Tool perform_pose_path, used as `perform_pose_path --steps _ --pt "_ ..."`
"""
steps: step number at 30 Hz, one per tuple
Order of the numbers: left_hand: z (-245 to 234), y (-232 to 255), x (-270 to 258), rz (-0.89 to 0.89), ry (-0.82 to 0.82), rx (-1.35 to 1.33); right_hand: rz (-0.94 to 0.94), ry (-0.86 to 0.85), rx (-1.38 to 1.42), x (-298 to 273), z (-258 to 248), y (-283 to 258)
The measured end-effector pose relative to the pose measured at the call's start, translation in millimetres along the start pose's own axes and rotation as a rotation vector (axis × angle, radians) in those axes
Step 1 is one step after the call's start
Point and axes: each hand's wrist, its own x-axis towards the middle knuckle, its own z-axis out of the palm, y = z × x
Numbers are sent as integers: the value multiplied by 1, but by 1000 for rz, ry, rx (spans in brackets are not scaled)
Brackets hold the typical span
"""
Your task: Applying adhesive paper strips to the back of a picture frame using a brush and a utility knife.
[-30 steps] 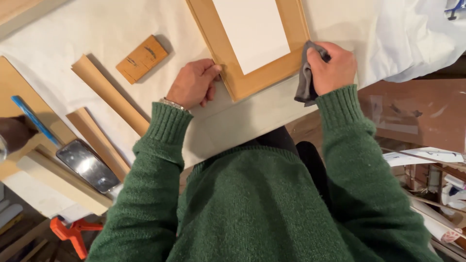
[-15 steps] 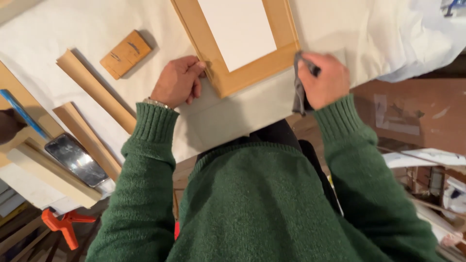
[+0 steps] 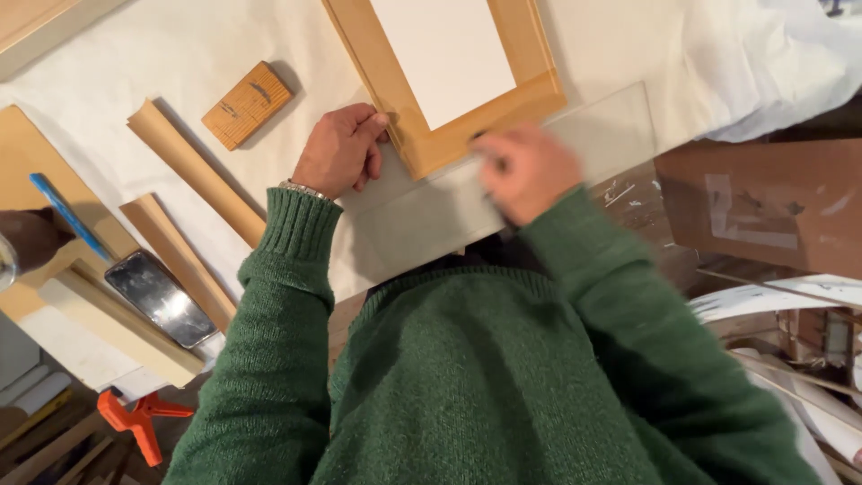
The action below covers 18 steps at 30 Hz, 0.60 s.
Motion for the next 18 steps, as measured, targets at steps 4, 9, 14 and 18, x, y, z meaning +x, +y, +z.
perform_pose_path --steps 4,9,14,18 --pt "-3 -7 -5 -18 37 -49 80 77 -32 -2 -20 38" --pt "-1 -3 0 -12 -8 -75 -134 -25 7 -4 32 -30" --pt "-3 0 -3 0 5 -73 -155 -106 -15 6 7 -1" --pt "-9 -3 -10 -27 -8 -26 247 -82 -37 42 -91 85"
